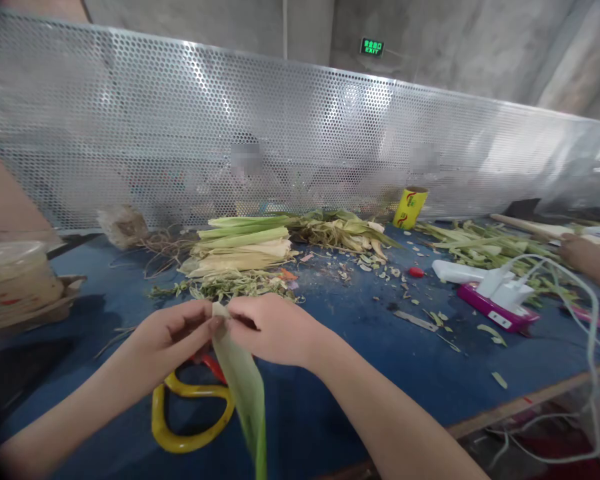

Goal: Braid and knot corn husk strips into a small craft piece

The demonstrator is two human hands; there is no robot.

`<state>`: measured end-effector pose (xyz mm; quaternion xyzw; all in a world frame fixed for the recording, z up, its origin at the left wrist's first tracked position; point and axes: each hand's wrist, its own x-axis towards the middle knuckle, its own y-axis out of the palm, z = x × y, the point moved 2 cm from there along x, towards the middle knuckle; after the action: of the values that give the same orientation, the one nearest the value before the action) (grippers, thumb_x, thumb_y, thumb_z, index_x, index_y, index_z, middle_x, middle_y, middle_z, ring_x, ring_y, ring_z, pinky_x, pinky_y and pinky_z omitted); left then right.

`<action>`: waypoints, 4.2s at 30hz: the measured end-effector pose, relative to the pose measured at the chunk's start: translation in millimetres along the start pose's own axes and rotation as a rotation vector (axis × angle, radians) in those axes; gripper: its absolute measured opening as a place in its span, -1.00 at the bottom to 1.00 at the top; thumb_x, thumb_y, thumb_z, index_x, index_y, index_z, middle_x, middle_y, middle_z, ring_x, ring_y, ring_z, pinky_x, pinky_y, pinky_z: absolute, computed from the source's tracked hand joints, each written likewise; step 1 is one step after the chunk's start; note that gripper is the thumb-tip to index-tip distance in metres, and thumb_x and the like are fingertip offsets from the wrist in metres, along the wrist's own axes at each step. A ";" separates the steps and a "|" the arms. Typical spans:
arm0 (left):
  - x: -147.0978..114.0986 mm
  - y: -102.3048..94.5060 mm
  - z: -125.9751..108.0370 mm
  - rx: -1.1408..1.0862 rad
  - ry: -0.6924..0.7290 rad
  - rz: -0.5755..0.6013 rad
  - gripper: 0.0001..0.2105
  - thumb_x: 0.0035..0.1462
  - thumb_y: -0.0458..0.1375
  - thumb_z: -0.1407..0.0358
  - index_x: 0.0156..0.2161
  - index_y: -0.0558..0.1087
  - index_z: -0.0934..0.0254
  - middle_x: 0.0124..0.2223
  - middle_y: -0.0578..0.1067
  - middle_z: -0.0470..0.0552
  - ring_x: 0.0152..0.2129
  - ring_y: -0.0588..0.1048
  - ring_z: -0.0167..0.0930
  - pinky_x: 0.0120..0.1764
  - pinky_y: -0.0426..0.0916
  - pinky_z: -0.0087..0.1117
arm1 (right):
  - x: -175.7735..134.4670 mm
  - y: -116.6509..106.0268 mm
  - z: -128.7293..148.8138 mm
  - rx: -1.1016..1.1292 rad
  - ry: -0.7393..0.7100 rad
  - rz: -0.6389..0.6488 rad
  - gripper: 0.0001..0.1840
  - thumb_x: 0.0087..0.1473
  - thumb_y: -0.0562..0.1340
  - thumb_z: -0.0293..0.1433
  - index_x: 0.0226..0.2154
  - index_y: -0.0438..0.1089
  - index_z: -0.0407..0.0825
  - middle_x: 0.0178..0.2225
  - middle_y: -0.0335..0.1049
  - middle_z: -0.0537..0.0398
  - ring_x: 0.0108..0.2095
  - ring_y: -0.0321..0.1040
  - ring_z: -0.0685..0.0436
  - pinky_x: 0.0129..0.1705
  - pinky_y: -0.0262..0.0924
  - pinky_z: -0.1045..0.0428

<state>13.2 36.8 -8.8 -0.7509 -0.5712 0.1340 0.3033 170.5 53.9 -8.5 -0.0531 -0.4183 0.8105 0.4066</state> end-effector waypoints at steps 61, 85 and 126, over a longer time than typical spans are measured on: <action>-6.0 -1.2 -1.0 0.079 -0.046 -0.062 -0.80 0.09 -0.01 0.17 -0.43 0.32 0.25 -0.48 0.39 -0.12 -0.52 0.37 -0.45 -0.47 0.29 -0.49 | 2.6 3.5 2.4 0.106 0.088 -0.144 -0.82 0.13 0.02 -0.33 -0.48 0.10 -0.01 -0.56 0.14 0.25 -0.53 0.14 0.06 -0.52 -0.04 0.15; -5.5 -6.1 -5.5 -0.280 -0.043 0.094 -0.81 -0.02 0.13 0.18 -0.47 0.40 0.29 -0.49 0.45 -0.05 -0.52 0.43 -0.41 -0.46 0.37 -0.45 | 3.1 7.1 3.3 0.532 0.019 -0.028 -0.86 0.12 0.03 -0.40 -0.46 0.13 -0.05 -0.54 -0.03 0.25 -0.55 -0.05 0.09 -0.51 -0.05 0.15; -22.6 12.9 -14.2 -0.918 -0.117 0.110 -0.80 -0.06 0.20 0.14 -0.46 0.52 0.24 -0.56 0.51 -0.07 -0.62 0.45 -0.46 -0.53 0.33 -0.52 | -1.7 14.1 4.2 1.062 -0.115 0.189 -0.88 0.06 0.16 -0.37 -0.39 0.36 -0.08 -0.48 0.21 0.18 -0.54 0.15 0.12 -0.52 0.09 0.19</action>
<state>23.9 9.2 -8.9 -0.8277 -0.5471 -0.0748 -0.1006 161.2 45.6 -16.5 0.1668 0.0335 0.9450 0.2793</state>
